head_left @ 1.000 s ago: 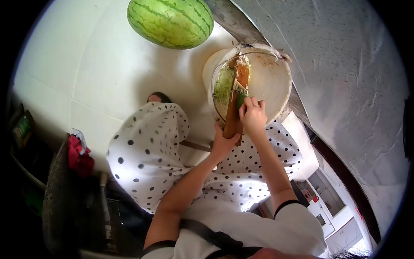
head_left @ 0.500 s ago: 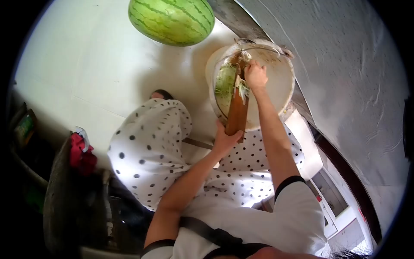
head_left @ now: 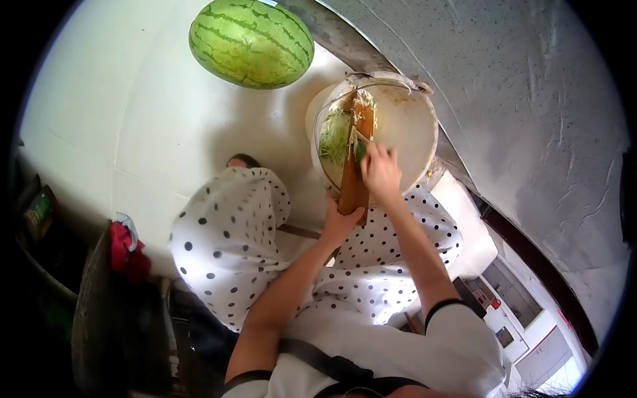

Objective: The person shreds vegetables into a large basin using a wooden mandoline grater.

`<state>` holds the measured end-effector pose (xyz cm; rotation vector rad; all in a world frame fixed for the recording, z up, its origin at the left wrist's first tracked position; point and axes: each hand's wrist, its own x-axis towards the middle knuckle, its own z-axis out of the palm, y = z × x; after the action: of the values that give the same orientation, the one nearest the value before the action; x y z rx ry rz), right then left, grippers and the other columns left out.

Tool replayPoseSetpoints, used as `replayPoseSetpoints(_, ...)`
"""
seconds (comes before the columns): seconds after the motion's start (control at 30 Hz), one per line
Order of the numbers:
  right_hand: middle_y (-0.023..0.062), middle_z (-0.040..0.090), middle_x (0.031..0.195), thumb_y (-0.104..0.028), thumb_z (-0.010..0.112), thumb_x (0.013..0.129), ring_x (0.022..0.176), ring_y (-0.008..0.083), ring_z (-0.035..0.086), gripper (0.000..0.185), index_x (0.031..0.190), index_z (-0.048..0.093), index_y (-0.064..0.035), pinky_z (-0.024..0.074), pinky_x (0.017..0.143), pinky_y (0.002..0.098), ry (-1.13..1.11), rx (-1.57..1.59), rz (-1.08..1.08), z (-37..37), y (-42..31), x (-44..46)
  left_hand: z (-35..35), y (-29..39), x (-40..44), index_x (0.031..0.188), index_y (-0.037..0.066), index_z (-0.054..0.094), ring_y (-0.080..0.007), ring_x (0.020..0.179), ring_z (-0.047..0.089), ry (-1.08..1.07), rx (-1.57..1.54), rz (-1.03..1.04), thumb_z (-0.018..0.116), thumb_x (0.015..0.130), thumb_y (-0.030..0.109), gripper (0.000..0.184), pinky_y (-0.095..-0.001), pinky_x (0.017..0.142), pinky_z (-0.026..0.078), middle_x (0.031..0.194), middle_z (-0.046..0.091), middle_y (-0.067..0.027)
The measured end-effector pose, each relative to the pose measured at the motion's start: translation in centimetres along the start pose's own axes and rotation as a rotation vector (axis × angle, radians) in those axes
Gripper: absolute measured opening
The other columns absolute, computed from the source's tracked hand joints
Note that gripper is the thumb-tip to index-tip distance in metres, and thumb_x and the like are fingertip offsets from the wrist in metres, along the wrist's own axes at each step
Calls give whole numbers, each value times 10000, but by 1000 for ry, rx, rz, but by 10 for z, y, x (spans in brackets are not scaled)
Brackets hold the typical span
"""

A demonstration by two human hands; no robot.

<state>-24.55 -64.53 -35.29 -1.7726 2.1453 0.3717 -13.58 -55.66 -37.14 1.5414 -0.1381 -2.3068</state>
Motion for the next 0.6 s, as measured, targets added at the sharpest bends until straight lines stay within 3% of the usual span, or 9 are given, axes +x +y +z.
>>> replayPoseSetpoints(0.07,77,557,917,-164,498,786,849,341,508,154,926,526,-103,498,624,447,60,99,-30,3,3,-22,-5,-6,0,1308,-75,-112,-212,818,594,-98,-44,98,620,776,85,919,-295,593,521,1044,505,-213)
replayPoseSetpoints(0.17,90,562,865,-146,514,769,842,331,509,107,856,537,-88,487,620,450,168,39,63,36,18,57,-3,-1,-4,1311,-70,-91,-208,820,593,-79,-56,-25,623,775,88,907,-291,593,523,1063,498,-214)
replayPoseSetpoints(0.27,106,566,840,-141,526,759,836,336,511,90,820,535,-75,472,646,457,220,69,86,61,33,99,0,8,-10,1312,-62,-83,-206,812,595,-8,-27,-9,630,773,95,907,-282,587,522,1054,506,-214)
replayPoseSetpoints(0.4,107,569,870,-101,532,732,838,332,522,103,831,553,-85,452,698,456,230,82,-37,31,22,16,-2,-2,-4,1316,-54,-101,-210,816,595,-68,-26,-42,630,777,94,921,-285,593,524,1057,506,-213)
replayPoseSetpoints(0.47,105,571,861,-97,533,729,837,324,524,113,840,554,-87,451,703,462,274,113,-118,31,17,4,-1,-4,-7,1321,-35,-165,-218,808,597,-37,-113,68,626,782,89,965,-301,585,522,1060,509,-216)
replayPoseSetpoints(0.6,84,586,883,-88,548,701,833,308,529,165,864,573,-95,465,684,450,187,38,79,61,30,103,-1,15,-14,1310,-2,-47,-242,909,577,-22,-21,-146,630,771,16,865,-328,659,549,1118,473,-183)
